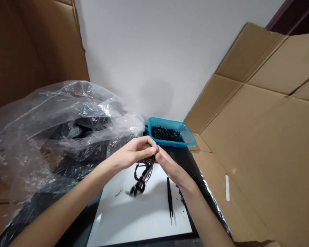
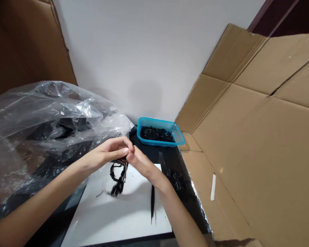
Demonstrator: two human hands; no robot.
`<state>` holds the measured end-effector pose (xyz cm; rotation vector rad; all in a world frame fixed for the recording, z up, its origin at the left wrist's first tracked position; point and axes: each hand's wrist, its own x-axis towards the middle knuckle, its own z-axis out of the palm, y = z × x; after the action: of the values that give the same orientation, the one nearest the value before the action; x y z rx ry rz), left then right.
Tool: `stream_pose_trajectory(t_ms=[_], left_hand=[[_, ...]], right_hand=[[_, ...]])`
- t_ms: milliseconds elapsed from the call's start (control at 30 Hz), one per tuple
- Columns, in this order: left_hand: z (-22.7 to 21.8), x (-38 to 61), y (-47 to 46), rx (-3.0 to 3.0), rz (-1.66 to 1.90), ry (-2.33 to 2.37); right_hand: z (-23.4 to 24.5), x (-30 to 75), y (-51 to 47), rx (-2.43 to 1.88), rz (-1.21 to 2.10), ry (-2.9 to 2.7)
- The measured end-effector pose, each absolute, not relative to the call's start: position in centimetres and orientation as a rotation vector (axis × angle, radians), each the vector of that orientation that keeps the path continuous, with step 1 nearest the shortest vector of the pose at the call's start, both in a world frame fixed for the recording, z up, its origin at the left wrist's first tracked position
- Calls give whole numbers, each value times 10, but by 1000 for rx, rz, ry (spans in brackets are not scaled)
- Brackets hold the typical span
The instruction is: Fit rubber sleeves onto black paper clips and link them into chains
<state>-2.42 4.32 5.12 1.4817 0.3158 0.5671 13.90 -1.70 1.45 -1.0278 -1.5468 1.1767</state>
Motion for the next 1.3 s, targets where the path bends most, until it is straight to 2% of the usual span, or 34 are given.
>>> stream_pose_trajectory(t_ms=[67,167,267,467,800,1033,1133,1233,1300], left_hand=[[55,-31,41,1454,588,302],[63,-41,41,1459,610,269],[68,-51,43,1463,607,312],[73,-59,40,1505,511,461],[58,-46,30,1224,553,370],[68,-49,20,1484,654,500],[76,-53,17,1751,652,549],[81,-55,14,1908,814,609],[81,-55,12,1924,862,610]], right_hand=[[22,130,-6,-860,1406,-1523],[28,129,0,-737,1546,-1472],[37,134,-2,-744,1510,-1527],[60,134,-12,-1038,1335,-1723],[62,137,-20,-870,1415,-1642],[65,139,-24,-913,984,-1816],[68,136,-29,-952,595,-1969],[72,132,-36,-996,143,-2068],[73,131,-39,-1004,-26,-2091]])
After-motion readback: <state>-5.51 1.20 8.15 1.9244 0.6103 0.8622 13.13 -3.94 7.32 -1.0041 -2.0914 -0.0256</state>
